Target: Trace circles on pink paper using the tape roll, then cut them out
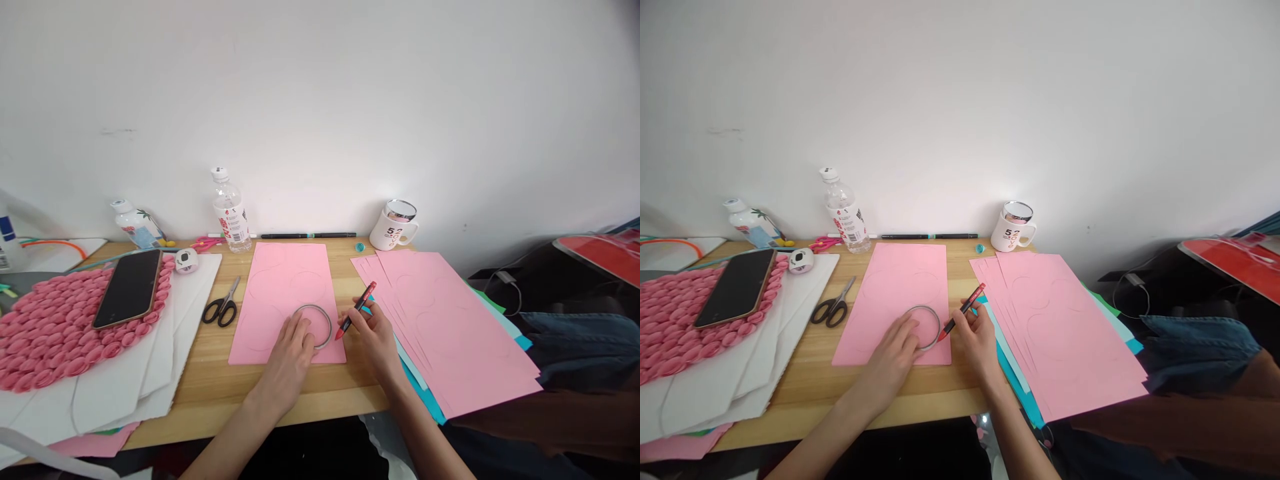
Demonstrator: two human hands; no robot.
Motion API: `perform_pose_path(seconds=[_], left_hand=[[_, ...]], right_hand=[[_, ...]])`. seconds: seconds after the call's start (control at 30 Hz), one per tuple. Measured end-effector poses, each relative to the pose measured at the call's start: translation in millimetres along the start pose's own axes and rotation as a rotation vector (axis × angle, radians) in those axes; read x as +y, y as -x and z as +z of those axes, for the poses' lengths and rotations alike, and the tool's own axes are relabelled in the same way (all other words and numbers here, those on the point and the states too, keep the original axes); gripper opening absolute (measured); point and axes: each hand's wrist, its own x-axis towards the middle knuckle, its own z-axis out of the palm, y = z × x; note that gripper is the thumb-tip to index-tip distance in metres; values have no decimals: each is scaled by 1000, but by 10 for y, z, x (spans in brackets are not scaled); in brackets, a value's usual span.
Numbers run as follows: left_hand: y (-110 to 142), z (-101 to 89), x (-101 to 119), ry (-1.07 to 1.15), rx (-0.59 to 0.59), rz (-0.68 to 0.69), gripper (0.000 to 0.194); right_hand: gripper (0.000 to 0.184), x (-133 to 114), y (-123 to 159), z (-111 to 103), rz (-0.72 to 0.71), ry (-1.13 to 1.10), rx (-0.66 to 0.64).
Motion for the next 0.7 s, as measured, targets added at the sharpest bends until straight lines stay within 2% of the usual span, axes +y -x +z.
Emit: perform_pose_path(seconds=[0.2, 0.4, 0.53, 0.7], left_hand=[[-1, 1, -16, 17, 35, 9, 16], [-16, 2, -4, 38, 84, 37, 13], [-9, 36, -11, 29, 118, 56, 10], [-47, 31, 5, 33, 148, 58, 15]], right_hand=[[45, -97, -340, 174, -46, -18, -47], [42, 22, -738, 499, -43, 60, -122], [37, 154, -820, 601, -85, 194, -106], [37, 228, -824, 590, -131, 218, -117]])
